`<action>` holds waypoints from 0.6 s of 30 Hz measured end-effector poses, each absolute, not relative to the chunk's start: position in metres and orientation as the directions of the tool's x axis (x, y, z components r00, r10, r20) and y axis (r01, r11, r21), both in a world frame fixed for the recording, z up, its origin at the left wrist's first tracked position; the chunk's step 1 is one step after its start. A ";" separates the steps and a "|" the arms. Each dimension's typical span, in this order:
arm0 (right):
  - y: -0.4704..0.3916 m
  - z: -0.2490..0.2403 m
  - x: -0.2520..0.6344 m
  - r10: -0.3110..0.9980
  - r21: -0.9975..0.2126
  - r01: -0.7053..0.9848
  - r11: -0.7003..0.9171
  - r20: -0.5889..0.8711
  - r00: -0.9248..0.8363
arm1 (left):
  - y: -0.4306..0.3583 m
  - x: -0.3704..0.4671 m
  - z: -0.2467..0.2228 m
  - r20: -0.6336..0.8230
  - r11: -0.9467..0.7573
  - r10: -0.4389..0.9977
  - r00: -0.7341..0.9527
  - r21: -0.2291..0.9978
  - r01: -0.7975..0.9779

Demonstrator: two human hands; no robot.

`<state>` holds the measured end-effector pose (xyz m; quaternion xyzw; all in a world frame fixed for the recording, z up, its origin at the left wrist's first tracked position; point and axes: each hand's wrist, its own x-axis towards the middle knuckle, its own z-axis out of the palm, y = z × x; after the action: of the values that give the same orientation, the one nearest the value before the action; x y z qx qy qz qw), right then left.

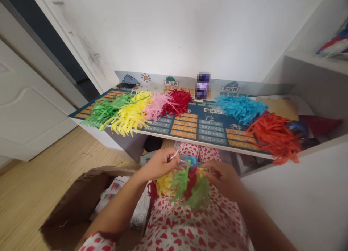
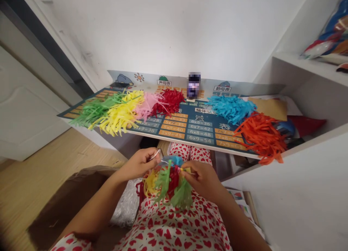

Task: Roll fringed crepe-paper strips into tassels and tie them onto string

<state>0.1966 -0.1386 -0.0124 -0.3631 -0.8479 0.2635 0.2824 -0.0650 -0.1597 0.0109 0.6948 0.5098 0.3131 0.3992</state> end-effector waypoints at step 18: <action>-0.121 0.051 0.185 0.725 -0.766 0.257 0.589 0.360 -0.587 | -0.146 -0.038 0.033 0.199 -0.561 0.778 0.596 0.648 0.515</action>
<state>0.1850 -0.1213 0.0512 -0.2985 -0.8228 0.3412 0.3428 -0.0377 -0.1462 0.0329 0.8502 0.3801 0.2395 0.2742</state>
